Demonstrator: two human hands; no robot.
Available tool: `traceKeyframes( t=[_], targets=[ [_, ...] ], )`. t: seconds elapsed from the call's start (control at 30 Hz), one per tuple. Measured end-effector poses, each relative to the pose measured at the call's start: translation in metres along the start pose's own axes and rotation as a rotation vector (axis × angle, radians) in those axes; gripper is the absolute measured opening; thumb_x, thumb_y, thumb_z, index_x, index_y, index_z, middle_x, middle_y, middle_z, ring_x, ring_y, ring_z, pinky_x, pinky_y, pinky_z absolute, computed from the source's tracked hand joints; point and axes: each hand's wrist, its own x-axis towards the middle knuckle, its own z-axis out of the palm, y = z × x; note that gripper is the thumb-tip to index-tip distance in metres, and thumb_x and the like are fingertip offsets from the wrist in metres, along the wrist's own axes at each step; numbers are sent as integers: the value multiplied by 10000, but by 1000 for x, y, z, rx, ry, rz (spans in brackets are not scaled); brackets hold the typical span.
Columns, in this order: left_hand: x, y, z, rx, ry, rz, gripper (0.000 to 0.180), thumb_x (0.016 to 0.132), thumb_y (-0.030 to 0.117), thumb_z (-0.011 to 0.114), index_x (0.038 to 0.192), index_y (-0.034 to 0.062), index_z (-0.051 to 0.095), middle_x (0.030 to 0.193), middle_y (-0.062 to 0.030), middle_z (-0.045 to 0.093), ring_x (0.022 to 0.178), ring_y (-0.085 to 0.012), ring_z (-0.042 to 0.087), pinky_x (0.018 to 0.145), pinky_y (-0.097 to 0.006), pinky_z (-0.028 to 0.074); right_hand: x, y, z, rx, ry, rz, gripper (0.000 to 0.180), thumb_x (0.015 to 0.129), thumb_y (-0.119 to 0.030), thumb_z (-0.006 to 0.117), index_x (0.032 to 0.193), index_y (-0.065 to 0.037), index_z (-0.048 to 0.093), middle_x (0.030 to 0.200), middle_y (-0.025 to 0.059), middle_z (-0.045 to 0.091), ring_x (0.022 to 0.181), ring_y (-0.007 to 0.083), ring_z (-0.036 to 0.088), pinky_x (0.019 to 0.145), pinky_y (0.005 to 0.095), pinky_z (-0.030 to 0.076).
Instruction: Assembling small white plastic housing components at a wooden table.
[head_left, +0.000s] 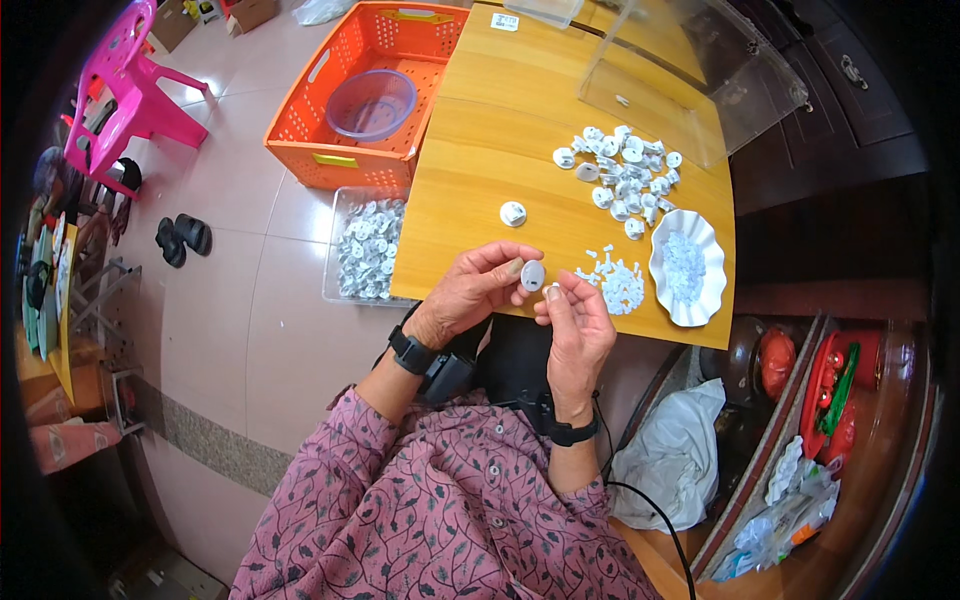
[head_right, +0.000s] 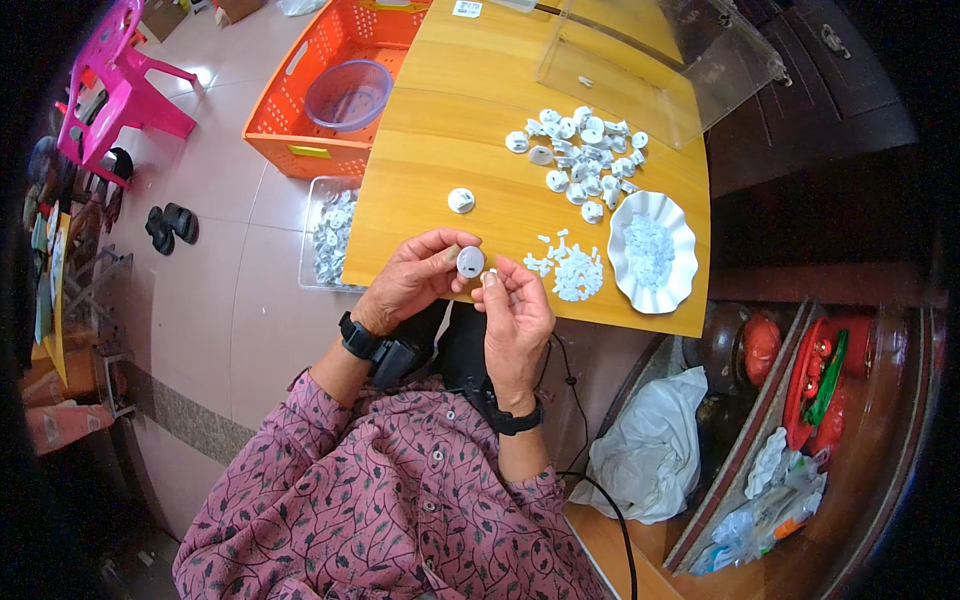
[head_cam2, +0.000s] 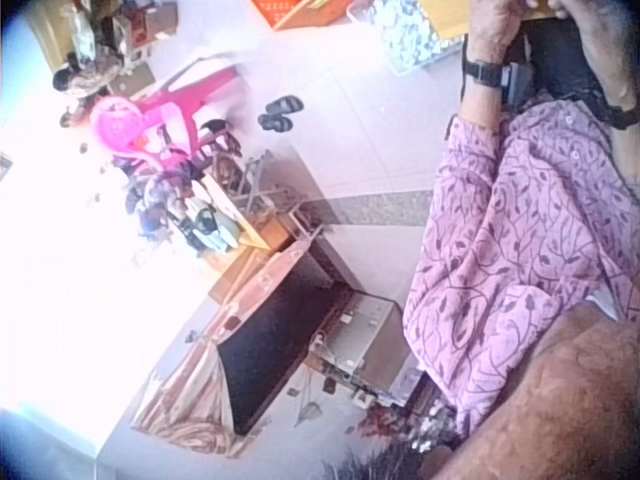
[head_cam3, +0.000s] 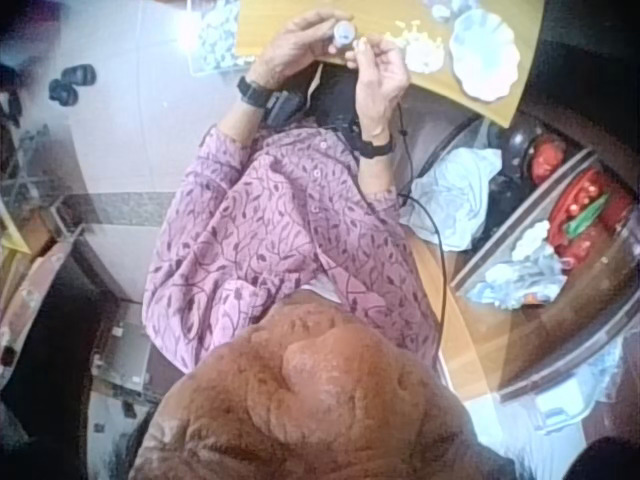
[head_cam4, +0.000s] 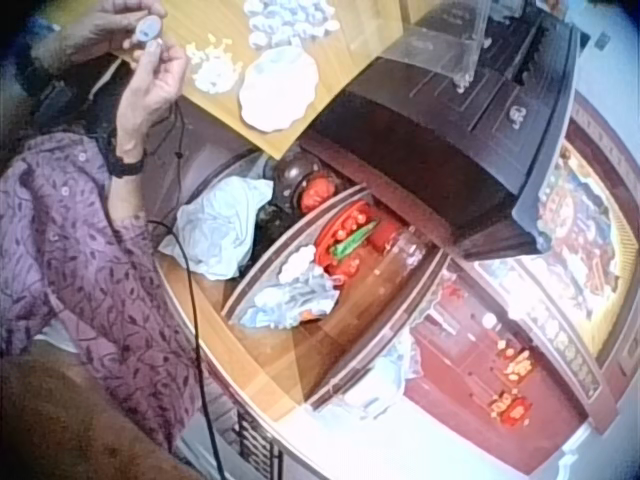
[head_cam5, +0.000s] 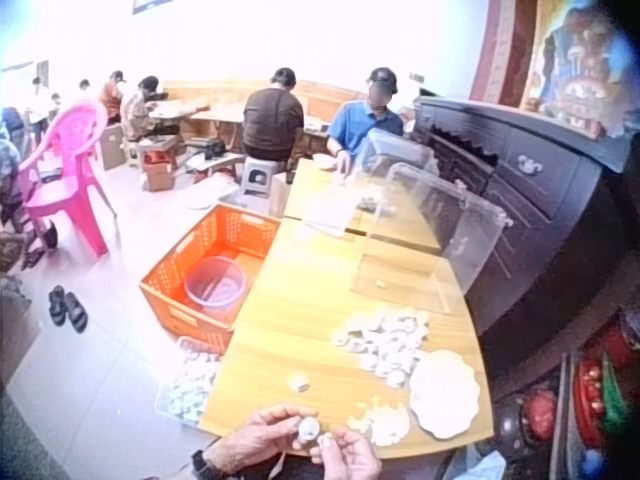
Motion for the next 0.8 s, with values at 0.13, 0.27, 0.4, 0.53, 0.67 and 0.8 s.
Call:
traceKeyframes(
  t=[0.13, 0.27, 0.4, 0.53, 0.67, 0.8],
  targets=[
    [-1, 1, 0, -52, -32, -8, 291, 1033, 138, 580, 1290, 3, 608, 1002, -43, 650, 837, -110, 614, 809, -267, 547, 0, 3, -1, -13, -34, -11, 169, 978, -73, 647, 1109, 31, 625, 932, 50, 683, 774, 76, 646, 678, 207, 522],
    [-1, 0, 0, -1, -20, -34, 299, 1032, 163, 584, 1296, 24, 602, 1021, -50, 658, 844, -126, 629, 810, -308, 565, -1, 0, 0, -40, -14, -3, 151, 973, -83, 665, 1075, 25, 636, 912, 41, 689, 760, 75, 647, 673, 207, 514],
    [0, -1, -3, -2, -36, -20, 306, 1027, 158, 592, 1300, 19, 597, 1037, -59, 662, 856, -135, 643, 819, -307, 571, -1, -1, 0, -69, 0, -9, 133, 966, -77, 679, 1043, 22, 635, 911, 37, 684, 775, 72, 642, 682, 207, 504],
    [-1, -1, -2, 9, -34, -9, 304, 1018, 141, 606, 1290, 4, 601, 1064, -68, 663, 870, -138, 638, 829, -296, 564, 2, 10, 1, 10, 12, -55, 134, 950, -89, 701, 1040, 4, 666, 860, 17, 670, 733, 52, 607, 625, 181, 452],
    [-1, -2, -4, 3, -27, -7, 308, 1007, 129, 623, 1284, -6, 605, 1085, -75, 664, 893, -145, 634, 847, -294, 557, 2, 13, -1, -69, 15, -88, 92, 953, -62, 692, 1008, 4, 658, 869, -7, 643, 751, 38, 573, 655, 185, 449],
    [-1, -3, -3, 2, -10, -9, 318, 999, 127, 635, 1286, -6, 605, 1089, -77, 663, 899, -151, 634, 852, -296, 557, 2, 17, -2, -229, 16, -179, 67, 965, -47, 667, 982, 11, 636, 913, -7, 631, 793, 41, 570, 702, 198, 466]
  ],
)
